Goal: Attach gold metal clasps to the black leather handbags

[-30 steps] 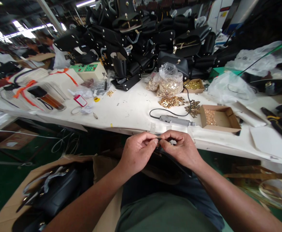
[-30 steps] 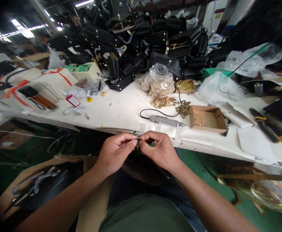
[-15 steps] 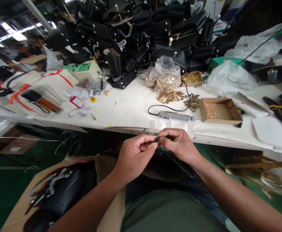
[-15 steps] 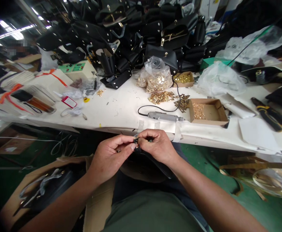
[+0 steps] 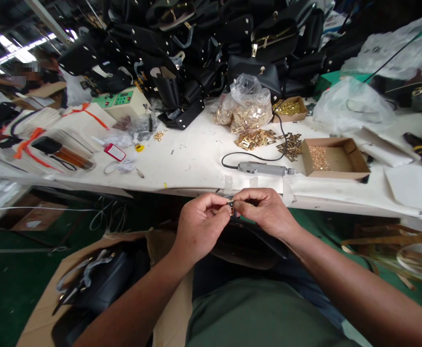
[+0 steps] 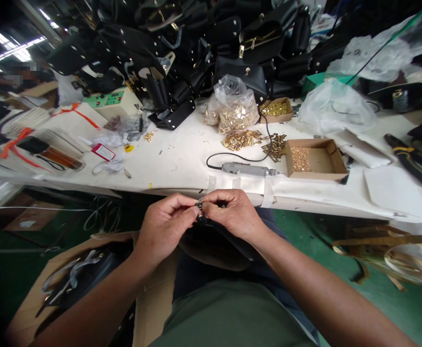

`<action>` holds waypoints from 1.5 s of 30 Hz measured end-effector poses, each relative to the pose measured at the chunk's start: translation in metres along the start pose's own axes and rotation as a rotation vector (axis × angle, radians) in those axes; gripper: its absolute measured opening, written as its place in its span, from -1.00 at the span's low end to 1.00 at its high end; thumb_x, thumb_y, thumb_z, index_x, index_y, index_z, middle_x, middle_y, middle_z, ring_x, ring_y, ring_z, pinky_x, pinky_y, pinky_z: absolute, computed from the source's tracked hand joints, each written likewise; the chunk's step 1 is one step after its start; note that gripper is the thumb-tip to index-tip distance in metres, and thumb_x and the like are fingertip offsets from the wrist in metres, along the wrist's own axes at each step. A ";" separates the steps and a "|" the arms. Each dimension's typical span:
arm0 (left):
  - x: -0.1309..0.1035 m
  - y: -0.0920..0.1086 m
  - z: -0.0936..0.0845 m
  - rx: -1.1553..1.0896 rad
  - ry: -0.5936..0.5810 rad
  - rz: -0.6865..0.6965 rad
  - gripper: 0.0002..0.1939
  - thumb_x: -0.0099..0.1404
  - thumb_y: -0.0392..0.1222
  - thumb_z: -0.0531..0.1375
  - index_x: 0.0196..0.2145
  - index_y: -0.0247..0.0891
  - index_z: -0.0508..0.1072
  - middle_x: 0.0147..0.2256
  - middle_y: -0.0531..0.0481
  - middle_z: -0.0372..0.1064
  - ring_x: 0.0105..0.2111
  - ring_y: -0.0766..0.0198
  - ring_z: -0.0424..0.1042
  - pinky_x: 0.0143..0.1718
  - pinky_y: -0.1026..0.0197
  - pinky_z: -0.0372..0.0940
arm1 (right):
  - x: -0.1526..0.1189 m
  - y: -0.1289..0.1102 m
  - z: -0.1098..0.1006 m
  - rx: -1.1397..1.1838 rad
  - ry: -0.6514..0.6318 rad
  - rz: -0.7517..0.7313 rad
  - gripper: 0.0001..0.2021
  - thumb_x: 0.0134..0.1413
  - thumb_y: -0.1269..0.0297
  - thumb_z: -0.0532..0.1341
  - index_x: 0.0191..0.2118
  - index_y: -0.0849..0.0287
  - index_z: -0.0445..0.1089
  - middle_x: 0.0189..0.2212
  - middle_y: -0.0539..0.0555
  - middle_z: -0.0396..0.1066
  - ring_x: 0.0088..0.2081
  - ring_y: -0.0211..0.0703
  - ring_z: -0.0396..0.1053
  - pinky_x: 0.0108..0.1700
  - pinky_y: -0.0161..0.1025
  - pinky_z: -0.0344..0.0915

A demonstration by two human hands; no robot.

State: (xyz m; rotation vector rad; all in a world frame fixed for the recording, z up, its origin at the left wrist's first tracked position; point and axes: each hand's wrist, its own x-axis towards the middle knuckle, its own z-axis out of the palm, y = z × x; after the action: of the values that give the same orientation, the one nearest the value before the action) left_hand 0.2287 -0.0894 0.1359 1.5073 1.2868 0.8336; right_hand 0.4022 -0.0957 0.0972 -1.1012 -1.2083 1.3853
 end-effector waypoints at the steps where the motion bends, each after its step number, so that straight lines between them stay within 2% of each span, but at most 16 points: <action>1: 0.000 0.000 0.000 0.005 0.005 0.000 -0.93 0.20 -0.25 0.29 -0.38 -0.30 0.58 -0.47 0.04 0.57 -0.51 0.36 0.48 -0.49 0.39 0.32 | 0.000 0.001 0.000 0.002 -0.002 -0.006 -0.86 0.11 0.29 0.30 -0.39 0.19 0.59 -0.47 -0.01 0.53 -0.40 -0.25 0.40 -0.28 -0.31 0.33; 8: 0.004 -0.004 -0.002 0.014 0.012 -0.036 -0.91 0.21 -0.22 0.29 -0.35 -0.28 0.57 -0.46 0.06 0.56 -0.51 0.34 0.48 -0.44 0.35 0.38 | 0.000 0.007 -0.002 0.049 -0.051 -0.060 -0.83 0.15 0.23 0.33 -0.30 0.24 0.60 -0.43 0.03 0.55 -0.39 -0.26 0.41 -0.26 -0.32 0.32; 14: 0.005 -0.004 0.000 0.040 0.004 -0.047 -0.91 0.21 -0.22 0.29 -0.36 -0.29 0.58 -0.46 0.06 0.56 -0.51 0.34 0.47 -0.45 0.34 0.37 | 0.004 0.005 -0.004 0.034 -0.064 -0.039 -0.85 0.13 0.29 0.30 -0.36 0.26 0.56 -0.49 -0.01 0.48 -0.44 -0.30 0.34 -0.33 -0.36 0.26; 17: 0.004 -0.001 0.000 0.098 0.008 -0.007 -0.89 0.22 -0.21 0.28 -0.35 -0.29 0.58 -0.48 0.06 0.53 -0.52 0.35 0.45 -0.48 0.35 0.32 | 0.004 0.002 -0.005 -0.012 -0.064 -0.039 -0.88 0.11 0.35 0.26 -0.39 0.26 0.53 -0.53 -0.05 0.43 -0.48 -0.33 0.28 -0.39 -0.38 0.22; 19: 0.000 0.004 -0.002 0.168 0.024 0.067 -0.89 0.24 -0.21 0.27 -0.34 -0.29 0.59 -0.47 0.05 0.54 -0.50 0.34 0.46 -0.46 0.35 0.31 | 0.003 -0.003 -0.004 -0.074 -0.044 -0.106 -0.90 0.09 0.39 0.25 -0.40 0.25 0.52 -0.52 -0.05 0.42 -0.47 -0.33 0.29 -0.39 -0.39 0.23; 22: -0.012 0.015 -0.010 0.307 0.085 0.242 -0.91 0.27 -0.26 0.26 -0.32 -0.26 0.59 -0.40 0.05 0.57 -0.41 0.33 0.51 -0.34 0.33 0.35 | -0.003 -0.018 0.003 -0.228 -0.005 -0.307 -0.90 0.05 0.47 0.23 -0.42 0.23 0.50 -0.49 -0.05 0.44 -0.43 -0.33 0.34 -0.34 -0.40 0.25; 26: -0.047 0.030 -0.028 0.371 0.148 0.402 -0.91 0.27 -0.32 0.26 -0.31 -0.20 0.58 -0.34 0.08 0.58 -0.33 0.33 0.54 -0.26 0.35 0.36 | -0.022 -0.042 0.026 -0.317 0.031 -0.564 -0.85 -0.01 0.55 0.20 -0.50 0.21 0.42 -0.54 -0.07 0.42 -0.48 -0.38 0.34 -0.36 -0.43 0.23; 28: -0.065 0.035 -0.035 0.361 0.133 0.417 -0.88 0.27 -0.34 0.26 -0.30 -0.17 0.58 -0.35 0.10 0.57 -0.35 0.35 0.54 -0.29 0.37 0.36 | -0.035 -0.047 0.038 -0.280 0.027 -0.591 -0.85 -0.04 0.56 0.19 -0.51 0.21 0.40 -0.56 -0.08 0.40 -0.51 -0.40 0.32 -0.40 -0.45 0.20; 31: -0.074 0.035 -0.040 0.328 0.091 0.348 -0.89 0.25 -0.32 0.26 -0.32 -0.17 0.59 -0.42 0.12 0.55 -0.42 0.36 0.52 -0.36 0.39 0.35 | -0.046 -0.042 0.047 -0.201 0.008 -0.461 -0.86 -0.05 0.54 0.19 -0.49 0.21 0.42 -0.55 -0.08 0.42 -0.50 -0.39 0.32 -0.40 -0.45 0.21; 34: -0.049 0.023 -0.034 0.208 -0.041 0.148 -0.90 0.27 -0.25 0.24 -0.32 -0.22 0.59 -0.43 0.07 0.55 -0.44 0.34 0.52 -0.40 0.38 0.36 | -0.037 -0.023 0.038 -0.121 0.011 -0.200 -0.88 0.03 0.43 0.21 -0.47 0.21 0.45 -0.55 -0.06 0.42 -0.49 -0.36 0.31 -0.41 -0.42 0.22; 37: 0.002 -0.003 -0.020 0.048 -0.190 -0.061 -0.90 0.26 -0.22 0.25 -0.34 -0.26 0.56 -0.42 0.03 0.55 -0.41 0.31 0.52 -0.38 0.34 0.39 | -0.005 0.004 0.016 -0.085 0.003 0.034 -0.87 0.04 0.31 0.24 -0.45 0.21 0.49 -0.55 -0.03 0.45 -0.48 -0.31 0.35 -0.37 -0.38 0.28; 40: 0.056 -0.032 -0.001 -0.017 -0.227 -0.287 -0.94 0.24 -0.29 0.23 -0.32 -0.26 0.52 -0.46 0.05 0.51 -0.45 0.33 0.52 -0.42 0.35 0.39 | 0.035 0.029 -0.011 -0.083 0.028 0.216 -0.88 -0.04 0.27 0.28 -0.46 0.21 0.50 -0.56 0.00 0.48 -0.49 -0.27 0.42 -0.36 -0.36 0.35; 42: 0.083 -0.047 0.009 -0.016 -0.253 -0.334 -0.93 0.24 -0.33 0.22 -0.31 -0.27 0.51 -0.47 0.03 0.51 -0.46 0.32 0.52 -0.44 0.34 0.38 | 0.057 0.042 -0.026 -0.109 0.031 0.285 -0.88 -0.07 0.27 0.29 -0.46 0.22 0.51 -0.57 0.02 0.50 -0.51 -0.27 0.44 -0.41 -0.37 0.37; 45: 0.110 -0.063 0.020 -0.011 -0.308 -0.369 -0.95 0.24 -0.33 0.23 -0.32 -0.28 0.51 -0.47 0.01 0.50 -0.47 0.29 0.53 -0.47 0.32 0.38 | 0.076 0.054 -0.041 -0.152 0.034 0.355 -0.89 -0.10 0.30 0.31 -0.46 0.24 0.52 -0.59 0.05 0.50 -0.55 -0.26 0.44 -0.51 -0.41 0.33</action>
State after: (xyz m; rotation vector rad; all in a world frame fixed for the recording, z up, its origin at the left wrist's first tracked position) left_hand 0.2503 0.0127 0.0616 1.2761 1.2699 0.3544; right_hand 0.4276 -0.0177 0.0361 -1.4962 -1.1452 1.5491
